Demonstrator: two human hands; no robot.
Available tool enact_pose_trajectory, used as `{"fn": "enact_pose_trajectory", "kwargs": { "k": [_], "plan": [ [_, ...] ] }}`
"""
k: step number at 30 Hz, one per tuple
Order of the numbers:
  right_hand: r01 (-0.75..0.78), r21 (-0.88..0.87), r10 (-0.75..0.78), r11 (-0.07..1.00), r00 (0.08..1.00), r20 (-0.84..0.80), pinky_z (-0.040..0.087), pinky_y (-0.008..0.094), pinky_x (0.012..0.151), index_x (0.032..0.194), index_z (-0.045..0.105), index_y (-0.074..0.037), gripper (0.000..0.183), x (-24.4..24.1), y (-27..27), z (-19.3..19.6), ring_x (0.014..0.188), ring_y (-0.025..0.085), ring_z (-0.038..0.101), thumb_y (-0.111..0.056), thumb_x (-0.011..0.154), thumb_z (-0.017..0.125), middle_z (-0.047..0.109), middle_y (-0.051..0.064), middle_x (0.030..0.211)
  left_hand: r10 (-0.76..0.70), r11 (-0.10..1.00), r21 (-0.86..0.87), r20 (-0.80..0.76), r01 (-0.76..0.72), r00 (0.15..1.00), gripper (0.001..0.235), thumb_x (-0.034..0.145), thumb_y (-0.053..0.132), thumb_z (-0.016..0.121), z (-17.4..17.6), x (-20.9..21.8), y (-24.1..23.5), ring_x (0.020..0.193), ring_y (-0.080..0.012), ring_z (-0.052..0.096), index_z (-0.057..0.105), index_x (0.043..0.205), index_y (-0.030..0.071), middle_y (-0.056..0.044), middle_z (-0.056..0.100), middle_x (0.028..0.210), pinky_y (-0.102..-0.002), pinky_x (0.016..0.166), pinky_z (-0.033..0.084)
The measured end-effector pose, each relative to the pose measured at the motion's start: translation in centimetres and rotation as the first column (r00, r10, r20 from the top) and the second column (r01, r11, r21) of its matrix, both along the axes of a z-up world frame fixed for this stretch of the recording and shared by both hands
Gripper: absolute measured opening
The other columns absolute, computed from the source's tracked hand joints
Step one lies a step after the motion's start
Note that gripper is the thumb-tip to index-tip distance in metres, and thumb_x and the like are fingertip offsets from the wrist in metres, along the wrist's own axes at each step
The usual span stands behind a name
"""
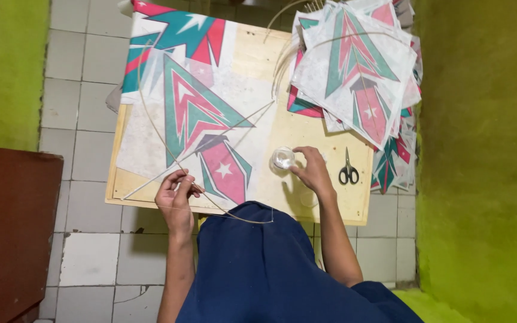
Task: Assembling the frame of a kite by tying bamboo sticks to the sail with string and glue.
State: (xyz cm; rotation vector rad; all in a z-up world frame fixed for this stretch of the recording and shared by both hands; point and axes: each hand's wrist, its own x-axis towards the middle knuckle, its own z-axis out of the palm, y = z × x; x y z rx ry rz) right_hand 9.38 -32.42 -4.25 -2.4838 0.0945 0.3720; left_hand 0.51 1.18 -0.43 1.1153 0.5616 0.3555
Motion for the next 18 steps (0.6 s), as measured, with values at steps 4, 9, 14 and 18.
{"fn": "enact_pose_trajectory", "kwargs": {
  "k": [4, 9, 14, 18],
  "plan": [
    [-0.051, 0.15, 0.042, 0.987, 0.997, 0.066, 0.035, 0.056, 0.117, 0.145, 0.048, -0.014, 0.081, -0.9, 1.8, -0.6, 0.136, 0.045, 0.048, -0.017, 0.072, 0.085, 0.051, 0.024, 0.14, 0.012, 1.0, -0.014, 0.019, -0.012, 1.0, 0.02, 0.09, -0.001, 0.07, -0.2, 0.5, 0.5, 0.052, -0.0244, 0.07, 0.065, 0.109, -0.005, -0.01, 0.062, 0.079, -0.024, 0.046, 0.055],
    [0.002, 0.226, -0.036, 0.974, 0.988, 0.148, 0.039, 0.058, 0.115, 0.158, 0.031, -0.014, 0.1, -1.8, 2.6, -3.2, 0.133, 0.047, 0.051, -0.016, 0.073, 0.084, 0.052, 0.025, 0.141, 0.014, 1.0, 0.011, -0.002, -0.014, 1.0, 0.023, 0.091, 0.002, 0.071, -1.3, 0.5, 1.6, 0.054, -0.024, 0.07, 0.065, 0.112, -0.007, -0.013, 0.065, 0.082, -0.025, 0.047, 0.057],
    [-0.069, 0.146, -0.01, 0.987, 0.877, 0.481, 0.05, 0.047, 0.106, 0.15, 0.046, -0.011, 0.084, -1.1, 1.3, -5.4, 0.121, 0.037, 0.061, -0.004, 0.074, 0.081, 0.058, 0.018, 0.133, 0.04, 0.999, 0.0, 0.014, -0.04, 0.999, 0.021, 0.091, 0.001, 0.07, -2.1, 0.4, 2.0, 0.053, -0.0249, 0.069, 0.063, 0.11, -0.005, -0.013, 0.063, 0.079, -0.026, 0.047, 0.056],
    [-0.172, 0.065, 0.081, 0.983, 0.725, 0.684, 0.053, 0.044, 0.102, 0.138, 0.056, -0.009, 0.072, -0.8, 0.2, -5.4, 0.122, 0.034, 0.062, -0.001, 0.072, 0.081, 0.06, 0.016, 0.133, 0.042, 0.999, -0.012, 0.017, -0.042, 0.999, 0.021, 0.091, 0.001, 0.07, -2.3, 0.4, 1.5, 0.053, -0.0263, 0.069, 0.063, 0.11, -0.005, -0.014, 0.064, 0.08, -0.026, 0.046, 0.057]
  ]
}}
